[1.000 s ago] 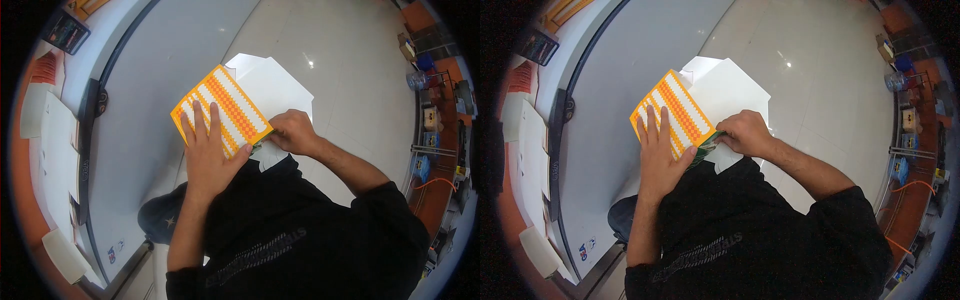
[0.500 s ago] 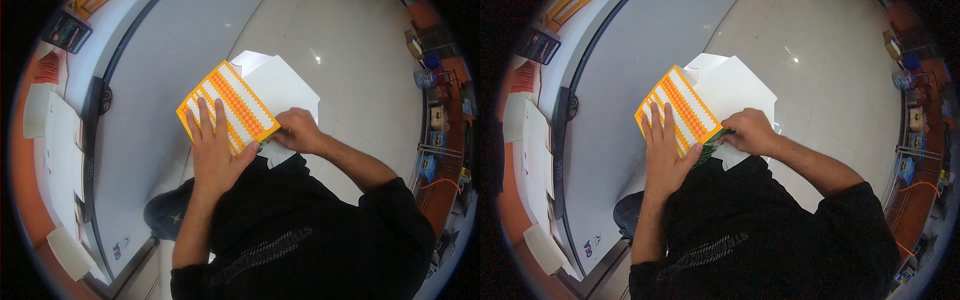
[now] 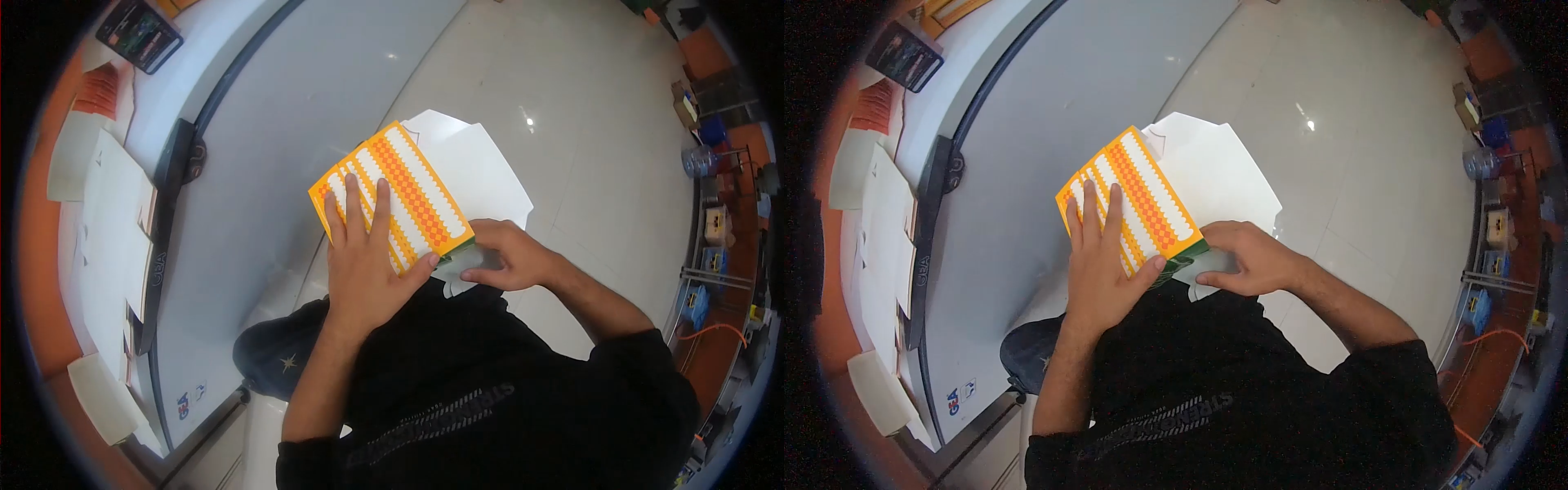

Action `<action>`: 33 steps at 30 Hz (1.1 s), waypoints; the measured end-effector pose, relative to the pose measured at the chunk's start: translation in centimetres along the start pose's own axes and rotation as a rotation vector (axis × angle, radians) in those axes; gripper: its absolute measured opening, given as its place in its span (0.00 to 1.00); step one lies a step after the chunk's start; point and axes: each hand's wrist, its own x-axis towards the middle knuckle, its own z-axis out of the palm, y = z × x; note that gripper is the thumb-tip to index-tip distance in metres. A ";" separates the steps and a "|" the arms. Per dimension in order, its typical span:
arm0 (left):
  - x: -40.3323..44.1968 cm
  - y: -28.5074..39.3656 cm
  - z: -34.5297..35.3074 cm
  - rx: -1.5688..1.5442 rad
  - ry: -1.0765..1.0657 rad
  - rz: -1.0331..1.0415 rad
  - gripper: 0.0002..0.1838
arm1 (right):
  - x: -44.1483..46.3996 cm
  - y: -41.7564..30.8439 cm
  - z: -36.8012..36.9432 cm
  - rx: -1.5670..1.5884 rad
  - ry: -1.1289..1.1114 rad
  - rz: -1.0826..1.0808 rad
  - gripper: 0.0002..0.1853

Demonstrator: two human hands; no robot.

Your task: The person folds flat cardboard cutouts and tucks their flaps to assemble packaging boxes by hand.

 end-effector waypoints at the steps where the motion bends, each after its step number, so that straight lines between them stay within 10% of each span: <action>1: 0.0 0.1 -0.1 0.000 -0.011 -0.013 0.55 | 0.4 -0.7 -0.6 0.115 0.056 0.025 0.21; 3: 0.0 0.3 0.0 0.030 0.005 -0.007 0.55 | 1.1 -2.3 -1.2 0.520 0.219 0.196 0.20; 13: -0.1 0.8 -0.2 0.040 -0.020 -0.027 0.55 | 4.7 -3.4 -1.4 0.384 -0.019 0.582 0.15; 23: 0.0 0.7 -0.8 0.027 -0.040 -0.021 0.54 | 4.5 -2.1 -0.6 0.472 -0.262 0.524 0.20; 33: 3.9 -2.4 0.4 -0.056 0.106 -0.137 0.43 | 13.2 1.6 -2.7 -0.031 0.330 0.050 0.12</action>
